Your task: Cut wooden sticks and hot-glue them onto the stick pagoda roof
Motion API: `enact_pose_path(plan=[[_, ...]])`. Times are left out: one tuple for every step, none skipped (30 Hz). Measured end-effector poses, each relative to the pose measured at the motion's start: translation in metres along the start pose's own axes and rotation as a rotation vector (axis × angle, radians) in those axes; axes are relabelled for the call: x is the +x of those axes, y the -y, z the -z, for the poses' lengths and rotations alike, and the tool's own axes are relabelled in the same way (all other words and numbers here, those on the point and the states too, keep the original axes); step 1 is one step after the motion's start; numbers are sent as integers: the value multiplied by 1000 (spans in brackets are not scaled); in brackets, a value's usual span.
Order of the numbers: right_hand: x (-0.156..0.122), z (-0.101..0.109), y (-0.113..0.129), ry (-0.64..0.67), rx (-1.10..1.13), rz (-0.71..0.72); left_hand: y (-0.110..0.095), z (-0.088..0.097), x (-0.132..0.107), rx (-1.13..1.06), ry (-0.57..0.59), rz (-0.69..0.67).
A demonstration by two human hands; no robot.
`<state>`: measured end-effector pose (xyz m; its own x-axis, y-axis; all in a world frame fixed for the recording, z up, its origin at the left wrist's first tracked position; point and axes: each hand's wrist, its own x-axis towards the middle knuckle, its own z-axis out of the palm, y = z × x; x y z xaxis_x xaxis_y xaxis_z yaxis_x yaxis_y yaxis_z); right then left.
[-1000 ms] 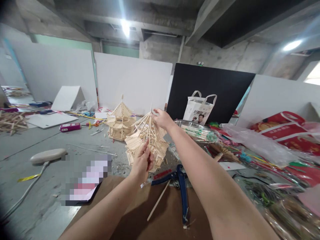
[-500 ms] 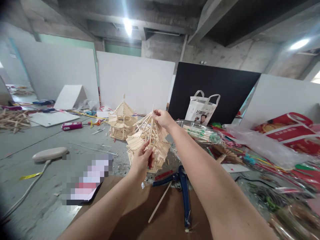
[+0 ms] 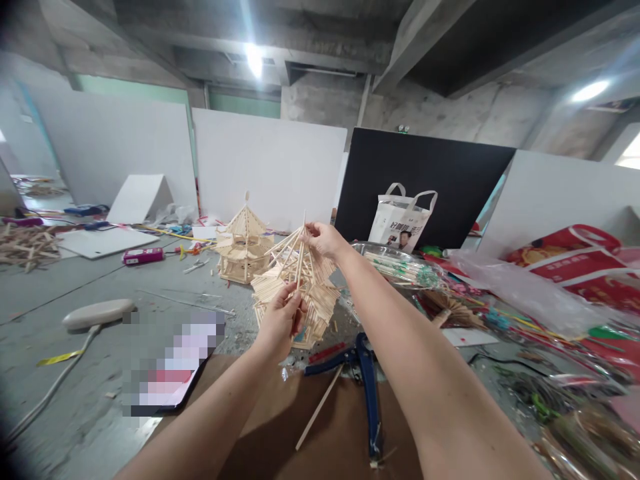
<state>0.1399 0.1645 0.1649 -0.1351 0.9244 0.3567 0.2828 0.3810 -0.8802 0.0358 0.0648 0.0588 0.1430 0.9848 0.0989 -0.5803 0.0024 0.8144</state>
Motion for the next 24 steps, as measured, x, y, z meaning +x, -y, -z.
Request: enact_pose_path(plan=[[-1,1,0,14,9,-4,0,0,0,-15,-2,7],[-2,2,0,30,18,-9,0,-1,-1,-28,-4,14],[-4,3,1,45,28,-14,-1,-1,-1,-38,-5,19],[-5,3,1,59,38,-19,-1,-1,-1,-44,-4,21],[-6,4,1,70,47,-24,-1,-1,-1,-48,-1,20],[-6,4,1,76,56,-29,-1,-1,-1,-51,4,17],[-7,3,2,79,64,-32,-1,-1,-1,-55,14,15],[-7,3,2,79,72,-35,-1,-1,-1,-64,27,15],[-7,3,2,79,80,-39,-1,-1,-1,-75,39,19],[-7,2,2,79,86,-42,-1,-1,-1,-89,53,24],[-7,2,3,80,92,-46,-1,-1,-1,-103,66,31],[-7,2,3,80,97,-49,-1,-1,-1,-115,79,36],[-7,1,3,81,101,-51,-1,-1,-1,-124,92,39],[-7,1,3,80,105,-52,-1,-1,-1,-129,103,40],[-7,1,4,78,107,-53,-1,0,-1,-131,113,41],[-7,2,4,75,108,-54,-1,0,-1,-132,119,42],[-7,2,3,72,109,-55,-1,0,-1,-132,120,43],[-7,2,3,68,110,-56,-1,0,0,-132,120,44],[-6,2,3,64,110,-56,-1,1,0,-132,118,45],[-6,2,2,60,110,-56,-2,1,1,-132,116,47],[-6,2,2,58,110,-55,-2,1,1,-131,114,47],[-6,2,2,56,110,-55,-2,1,2,-129,109,48],[-6,2,2,55,110,-54,-2,1,2,-126,105,50],[-6,1,2,55,109,-53,-3,1,2,-120,100,50]])
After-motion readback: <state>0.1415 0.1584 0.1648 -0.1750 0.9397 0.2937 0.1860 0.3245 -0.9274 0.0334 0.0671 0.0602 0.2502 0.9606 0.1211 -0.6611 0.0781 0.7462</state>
